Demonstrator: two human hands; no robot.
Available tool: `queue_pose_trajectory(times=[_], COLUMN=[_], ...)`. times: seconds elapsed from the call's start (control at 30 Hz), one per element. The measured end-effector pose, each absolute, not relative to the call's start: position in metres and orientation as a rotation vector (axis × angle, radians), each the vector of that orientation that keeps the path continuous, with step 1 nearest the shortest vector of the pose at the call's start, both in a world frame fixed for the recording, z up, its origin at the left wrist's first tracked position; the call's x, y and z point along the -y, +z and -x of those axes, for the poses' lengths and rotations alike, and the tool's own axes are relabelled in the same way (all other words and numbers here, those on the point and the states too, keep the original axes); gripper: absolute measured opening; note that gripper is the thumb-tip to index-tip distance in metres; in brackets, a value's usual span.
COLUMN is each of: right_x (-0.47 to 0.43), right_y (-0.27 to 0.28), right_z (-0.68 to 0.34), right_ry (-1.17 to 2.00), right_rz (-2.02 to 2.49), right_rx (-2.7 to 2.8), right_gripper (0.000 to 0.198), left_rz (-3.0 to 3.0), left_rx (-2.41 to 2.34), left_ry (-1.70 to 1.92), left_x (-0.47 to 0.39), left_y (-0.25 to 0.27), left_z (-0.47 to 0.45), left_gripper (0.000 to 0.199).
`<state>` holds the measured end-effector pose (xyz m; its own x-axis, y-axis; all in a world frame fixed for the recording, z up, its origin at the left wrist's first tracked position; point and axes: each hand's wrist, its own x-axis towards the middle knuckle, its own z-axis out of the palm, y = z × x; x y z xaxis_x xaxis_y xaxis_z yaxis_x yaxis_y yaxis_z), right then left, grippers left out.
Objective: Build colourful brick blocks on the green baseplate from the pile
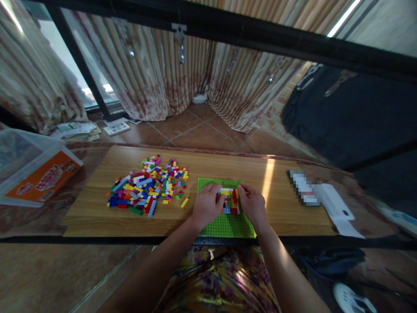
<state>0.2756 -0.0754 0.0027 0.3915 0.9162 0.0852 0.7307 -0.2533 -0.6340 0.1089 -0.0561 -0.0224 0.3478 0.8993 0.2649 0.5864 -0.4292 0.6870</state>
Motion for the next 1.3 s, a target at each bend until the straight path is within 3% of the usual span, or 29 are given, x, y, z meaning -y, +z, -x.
queue_pose_trajectory(times=[0.7,1.07,1.3], right_x=[0.081,0.088,0.095], right_y=[-0.028,-0.029,-0.033], right_z=[-0.261,-0.279,-0.282], right_ry=[0.176,0.435,0.309], right_rz=[1.984,1.821,1.804], right_rx=[1.574,1.4,1.493], right_gripper=[0.043,0.053,0.05], left_rz=[-2.15,-1.932,-1.938], left_rx=[-1.318,-1.276,-1.342], left_ry=[0.889,1.14,1.217], left_x=[0.056,0.067,0.084], left_y=[-0.027,-0.027,-0.018], left_z=[-0.111,-0.1,-0.057], left_gripper=[0.021,0.03,0.029])
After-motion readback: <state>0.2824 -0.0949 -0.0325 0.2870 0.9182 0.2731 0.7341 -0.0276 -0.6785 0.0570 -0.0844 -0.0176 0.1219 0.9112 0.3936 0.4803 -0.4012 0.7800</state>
